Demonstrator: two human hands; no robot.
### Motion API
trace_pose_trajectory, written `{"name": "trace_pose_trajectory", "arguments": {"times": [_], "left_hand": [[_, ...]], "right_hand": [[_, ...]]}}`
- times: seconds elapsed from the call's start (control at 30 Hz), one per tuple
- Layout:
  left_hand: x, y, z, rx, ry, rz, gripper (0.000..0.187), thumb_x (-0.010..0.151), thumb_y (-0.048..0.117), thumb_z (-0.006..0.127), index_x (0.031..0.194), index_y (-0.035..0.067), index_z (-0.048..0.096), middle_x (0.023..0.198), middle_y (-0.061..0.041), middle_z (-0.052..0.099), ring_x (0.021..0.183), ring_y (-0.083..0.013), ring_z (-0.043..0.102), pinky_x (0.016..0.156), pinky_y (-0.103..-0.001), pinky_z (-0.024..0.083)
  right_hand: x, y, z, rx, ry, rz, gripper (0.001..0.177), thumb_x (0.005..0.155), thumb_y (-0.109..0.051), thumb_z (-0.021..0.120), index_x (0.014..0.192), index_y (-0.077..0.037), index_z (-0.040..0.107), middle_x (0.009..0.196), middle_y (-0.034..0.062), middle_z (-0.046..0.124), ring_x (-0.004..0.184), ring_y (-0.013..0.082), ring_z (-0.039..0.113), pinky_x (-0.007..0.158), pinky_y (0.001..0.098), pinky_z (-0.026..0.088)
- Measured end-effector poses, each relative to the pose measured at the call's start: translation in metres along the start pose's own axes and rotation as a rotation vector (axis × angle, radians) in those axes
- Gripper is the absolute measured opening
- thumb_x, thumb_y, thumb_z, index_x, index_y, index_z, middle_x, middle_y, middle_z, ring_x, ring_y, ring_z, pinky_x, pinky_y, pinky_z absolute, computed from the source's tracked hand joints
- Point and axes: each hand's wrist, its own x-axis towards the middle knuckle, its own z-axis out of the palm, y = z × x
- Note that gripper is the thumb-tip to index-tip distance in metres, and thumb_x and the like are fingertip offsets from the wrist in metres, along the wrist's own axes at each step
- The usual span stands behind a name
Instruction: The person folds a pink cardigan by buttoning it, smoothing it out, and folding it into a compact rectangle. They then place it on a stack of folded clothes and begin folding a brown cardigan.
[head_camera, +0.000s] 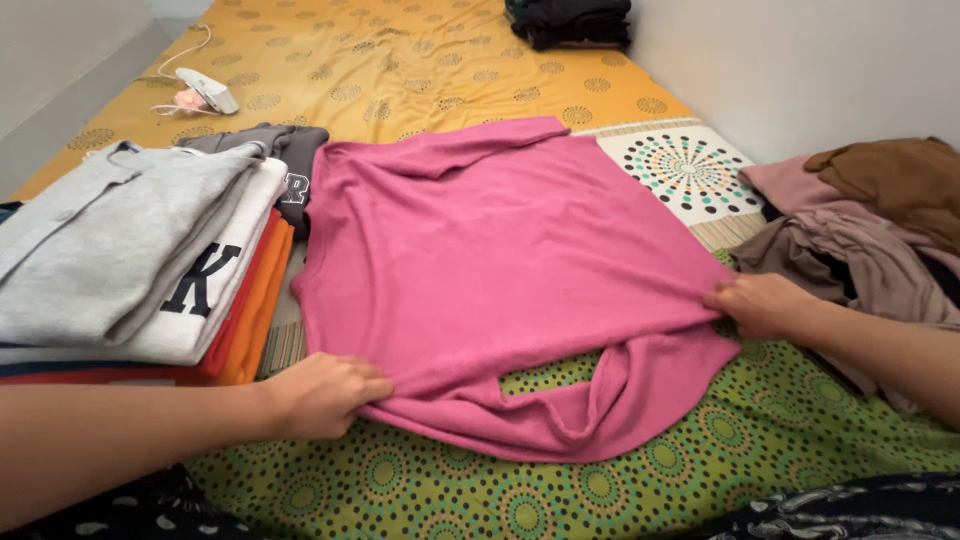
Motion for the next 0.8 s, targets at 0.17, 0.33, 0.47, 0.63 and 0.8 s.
{"name": "trace_pose_trajectory", "arguments": {"times": [0.17,0.33,0.47,0.63,0.8], "left_hand": [[-0.018,0.009,-0.007,0.057,-0.273,-0.088,0.029,0.076,0.010,0.061,0.105,0.012,0.067,0.098,-0.014,0.073,0.100,-0.0359,0.068,0.086,-0.050,0.051],[-0.036,0.015,-0.009,-0.046,-0.093,0.133,0.035,0.072,0.011,0.062,0.107,0.009,0.066,0.108,-0.014,0.071,0.096,-0.0372,0.068,0.078,-0.050,0.053],[-0.050,0.024,-0.009,0.003,-0.152,0.028,0.037,0.081,0.022,0.067,0.115,0.012,0.058,0.107,-0.014,0.064,0.091,-0.0373,0.067,0.076,-0.051,0.052],[-0.049,0.034,-0.016,0.006,-0.140,-0.046,0.035,0.081,0.023,0.067,0.111,0.012,0.053,0.106,-0.011,0.063,0.090,-0.0373,0.068,0.076,-0.052,0.052],[-0.048,0.024,-0.026,-0.027,-0.134,0.024,0.028,0.075,0.020,0.069,0.098,0.009,0.056,0.097,-0.013,0.068,0.092,-0.0382,0.067,0.076,-0.053,0.052]], "right_hand": [[-0.032,-0.018,-0.009,0.089,-0.173,-0.039,0.028,0.074,-0.019,0.068,0.102,-0.020,0.071,0.094,0.0087,0.075,0.098,0.0305,0.072,0.086,0.0460,0.057],[-0.059,-0.055,-0.052,0.114,-0.121,0.005,0.038,0.079,-0.025,0.067,0.116,-0.015,0.061,0.107,0.0103,0.069,0.105,0.0310,0.069,0.089,0.0449,0.056],[-0.081,-0.106,-0.077,0.448,0.228,-0.402,0.054,0.066,-0.023,0.077,0.117,-0.011,0.063,0.113,0.0113,0.066,0.100,0.0332,0.066,0.085,0.0456,0.054],[-0.080,-0.152,-0.067,0.184,0.308,-0.396,0.044,0.073,-0.020,0.074,0.113,-0.007,0.063,0.118,0.0122,0.064,0.111,0.0328,0.064,0.091,0.0448,0.054],[-0.094,-0.125,-0.081,0.384,0.108,-0.317,0.047,0.074,-0.017,0.070,0.121,-0.012,0.070,0.119,0.0111,0.070,0.105,0.0291,0.069,0.090,0.0404,0.055]]}}
